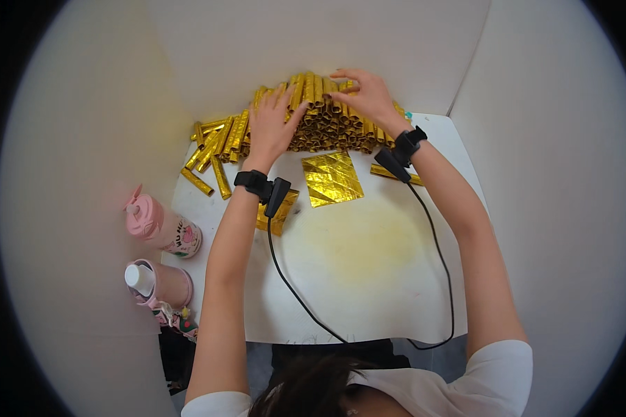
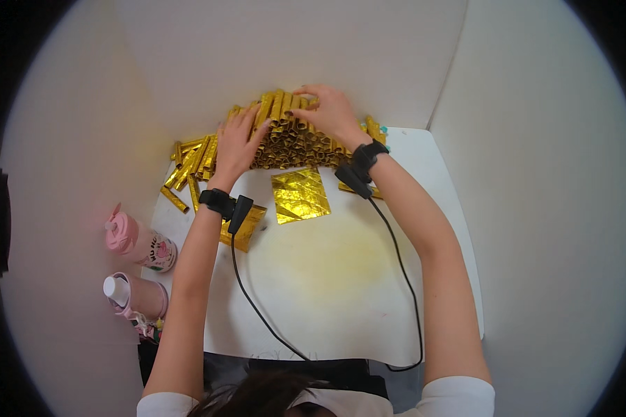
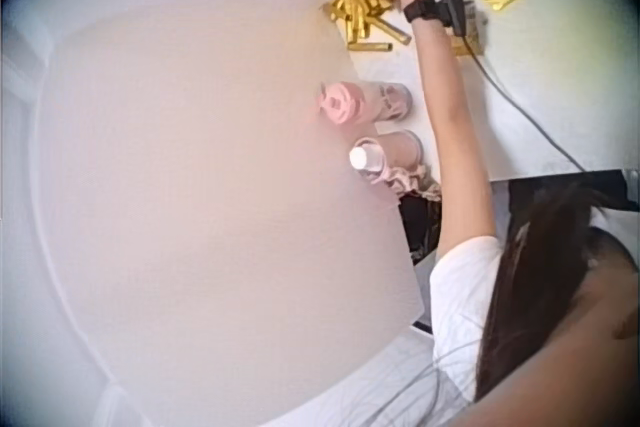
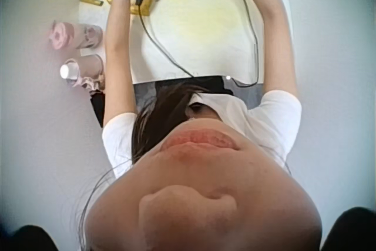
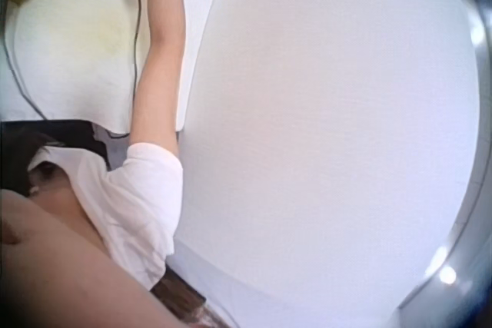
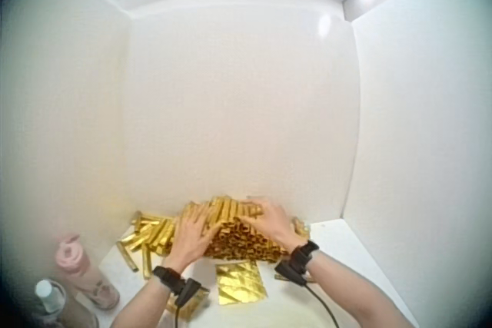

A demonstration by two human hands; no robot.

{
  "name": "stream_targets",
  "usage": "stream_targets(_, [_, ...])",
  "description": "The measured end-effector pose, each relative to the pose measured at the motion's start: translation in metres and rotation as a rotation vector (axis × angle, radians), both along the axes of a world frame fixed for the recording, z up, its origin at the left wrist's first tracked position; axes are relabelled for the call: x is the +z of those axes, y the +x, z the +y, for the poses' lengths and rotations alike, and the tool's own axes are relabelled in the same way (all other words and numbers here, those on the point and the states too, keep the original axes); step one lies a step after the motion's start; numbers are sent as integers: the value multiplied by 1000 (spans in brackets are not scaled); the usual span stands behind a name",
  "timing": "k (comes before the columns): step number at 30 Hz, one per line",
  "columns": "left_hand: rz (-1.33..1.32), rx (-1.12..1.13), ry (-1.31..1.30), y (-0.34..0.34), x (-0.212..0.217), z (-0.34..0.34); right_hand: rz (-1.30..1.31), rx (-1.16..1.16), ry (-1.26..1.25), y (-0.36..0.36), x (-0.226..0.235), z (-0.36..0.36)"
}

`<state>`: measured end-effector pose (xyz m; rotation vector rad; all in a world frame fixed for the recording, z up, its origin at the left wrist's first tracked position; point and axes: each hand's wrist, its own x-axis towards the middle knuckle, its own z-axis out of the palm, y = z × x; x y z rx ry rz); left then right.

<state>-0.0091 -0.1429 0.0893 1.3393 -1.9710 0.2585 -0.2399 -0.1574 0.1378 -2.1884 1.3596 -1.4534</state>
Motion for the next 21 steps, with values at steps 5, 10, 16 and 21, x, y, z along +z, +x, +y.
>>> stream_targets(5, [92, 383, 201, 82, -12, -3, 299, -15, 357, -45, -3, 11])
stream_targets(10, [185, 351, 423, 104, -33, 1, 782, -23, 551, -101, -32, 72])
stream_targets(16, [157, 248, 232, 119, -55, 4, 674, -98, 709, -107, -56, 102])
stream_targets(21, [300, 208, 181, 121, -64, 1, 302, 13, 575, -109, -28, 85])
